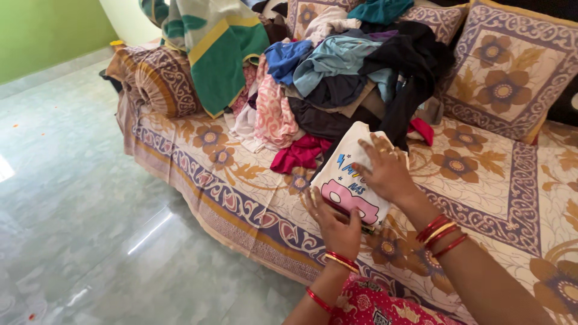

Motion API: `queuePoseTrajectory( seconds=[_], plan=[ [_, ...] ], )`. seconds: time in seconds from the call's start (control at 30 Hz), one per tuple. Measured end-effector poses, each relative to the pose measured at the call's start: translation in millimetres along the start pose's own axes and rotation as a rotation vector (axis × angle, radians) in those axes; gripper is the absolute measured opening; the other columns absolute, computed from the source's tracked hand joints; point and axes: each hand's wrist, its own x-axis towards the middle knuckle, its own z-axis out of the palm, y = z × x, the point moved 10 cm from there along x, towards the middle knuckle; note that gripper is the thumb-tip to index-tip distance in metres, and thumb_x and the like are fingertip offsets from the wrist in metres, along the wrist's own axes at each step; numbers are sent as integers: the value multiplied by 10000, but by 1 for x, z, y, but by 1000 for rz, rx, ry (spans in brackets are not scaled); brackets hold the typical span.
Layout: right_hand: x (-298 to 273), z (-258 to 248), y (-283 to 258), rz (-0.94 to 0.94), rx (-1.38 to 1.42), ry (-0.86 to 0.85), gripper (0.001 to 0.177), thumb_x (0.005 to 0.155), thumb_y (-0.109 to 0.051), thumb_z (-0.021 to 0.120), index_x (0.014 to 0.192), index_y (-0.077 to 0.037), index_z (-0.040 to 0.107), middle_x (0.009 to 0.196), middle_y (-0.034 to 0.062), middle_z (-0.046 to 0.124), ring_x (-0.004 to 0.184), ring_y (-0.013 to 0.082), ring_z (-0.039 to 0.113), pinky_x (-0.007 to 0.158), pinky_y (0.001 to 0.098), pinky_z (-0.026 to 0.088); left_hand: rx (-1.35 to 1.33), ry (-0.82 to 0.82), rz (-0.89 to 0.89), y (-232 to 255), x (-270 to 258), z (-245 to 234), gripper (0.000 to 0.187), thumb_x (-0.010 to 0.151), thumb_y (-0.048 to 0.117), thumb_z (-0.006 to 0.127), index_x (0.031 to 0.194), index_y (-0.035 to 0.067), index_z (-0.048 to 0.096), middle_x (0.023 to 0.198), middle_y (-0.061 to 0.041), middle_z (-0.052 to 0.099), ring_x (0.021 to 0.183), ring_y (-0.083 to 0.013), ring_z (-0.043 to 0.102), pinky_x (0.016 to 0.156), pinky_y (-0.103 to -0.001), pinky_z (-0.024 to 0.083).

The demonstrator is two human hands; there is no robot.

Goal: The person irons a white t-shirt on a bed, smoothing and folding it before placing it aside. Then the person irons a black t-shirt, smoothing it flat and ironing the front surface.

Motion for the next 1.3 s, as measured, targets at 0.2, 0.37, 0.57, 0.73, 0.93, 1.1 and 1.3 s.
queuePoseTrajectory(
  seconds=[0.2,0.37,0.57,0.73,0.93,1.1,1.3],
  plan=[
    [-9,51,-5,42,-27,-182,781,935,-656,494,1582,-245,346,1667,163,228,1546,348,189,1201,618,102,-226,-184,-235,-12,29,23,716,828,96,681,1508,72,458,1682,-190,305,1169,-318,593,936,-394,522],
    [0,55,-10,-154,-188,-229,818,860,-497,596,1578,-198,343,1658,193,249,1524,380,206,1155,652,168,-67,-347,66,2,50,88,678,888,283,698,1488,44,492,1629,-248,349,1504,-412,365,1191,-486,346],
    [-57,-4,62,192,320,-106,353,946,-154,564,1266,-88,698,1133,180,767,1057,311,738,984,397,534,264,-717,63,-45,52,180,831,959,645,480,1573,91,394,1682,-174,259,1565,-403,200,1259,-564,95],
    [-137,-38,141,256,178,176,277,974,-151,581,1213,-84,704,1341,192,672,1167,393,649,1020,463,498,643,-879,145,-64,44,190,955,884,690,492,1613,126,241,1704,-118,130,1570,-354,69,1223,-607,-12],
    [-239,-32,248,467,-247,100,410,931,-349,646,1234,-77,698,1298,229,665,1175,419,629,941,487,491,739,-949,105,-46,47,190,959,879,671,543,1614,142,228,1709,-113,98,1573,-361,59,1219,-629,7],
    [-274,-20,287,682,-129,22,425,973,-403,622,1250,-87,683,1177,188,717,1119,385,673,988,479,517,861,-964,147,-23,63,225,777,853,572,685,1490,163,510,1715,-174,190,1593,-399,111,1243,-640,52],
    [-275,-37,274,659,-33,216,312,982,-282,611,1201,-75,692,1095,214,724,1017,418,686,904,502,539,859,-964,84,-21,94,306,788,809,575,718,1450,156,534,1643,-195,263,1542,-409,141,1218,-652,30]
  ],
)
